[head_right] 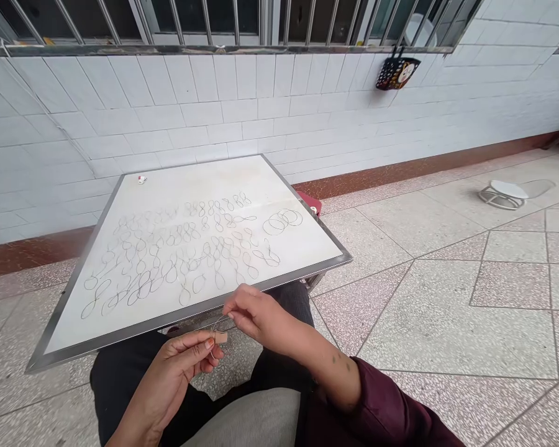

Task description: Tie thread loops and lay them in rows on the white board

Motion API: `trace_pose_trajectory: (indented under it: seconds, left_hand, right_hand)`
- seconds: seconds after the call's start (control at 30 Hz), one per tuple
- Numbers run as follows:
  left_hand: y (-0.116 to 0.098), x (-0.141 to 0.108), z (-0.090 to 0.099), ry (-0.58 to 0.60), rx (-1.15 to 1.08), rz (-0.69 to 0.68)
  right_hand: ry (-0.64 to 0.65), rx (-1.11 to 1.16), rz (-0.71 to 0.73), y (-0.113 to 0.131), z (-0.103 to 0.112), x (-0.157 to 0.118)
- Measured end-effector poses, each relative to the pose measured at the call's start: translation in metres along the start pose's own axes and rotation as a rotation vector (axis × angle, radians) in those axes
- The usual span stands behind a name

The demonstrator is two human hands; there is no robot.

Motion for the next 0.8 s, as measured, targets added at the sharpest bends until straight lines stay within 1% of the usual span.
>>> trace_pose_trajectory:
  seconds: [0.17, 0.3, 0.4, 0.6, 0.67, 0.8]
  left_hand:
    - [0.000, 0.001, -0.001, 0.019, 0.043, -0.003]
    - [-0.001, 0.002, -0.002, 0.019, 0.070, 0.001]
    - [-0.001, 0.002, -0.001, 0.045, 0.114, -0.011]
    - [0.000, 0.001, -0.002, 0.109, 0.188, -0.016]
    - [0.001, 0.001, -0.003, 0.118, 0.178, -0.002]
    - [0.003, 0.002, -0.005, 0.108, 0.117, 0.034]
  right_hand:
    - [0.089, 0.012, -0.038, -0.002, -0.001, 0.000]
    - [0.118, 0.029, -0.009, -0.002, -0.001, 0.002]
    - [0.161, 0.065, 0.030, -0.002, -0.003, 0.004]
    - [0.339, 0.124, 0.046, -0.004, -0.012, 0.007]
    - [0.351, 0.123, 0.037, -0.006, -0.013, 0.007]
    - [0.303, 0.107, 0.030, -0.006, -0.014, 0.007]
Point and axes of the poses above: each hand's wrist, its own x-axis towards the middle knuckle, its own z-axis out of the back of the hand, y = z × x, the point moved 5 cm from there along x, towards the middle knuckle, and after that the axes turned 4 degrees about -z, right-handed, at the moved point
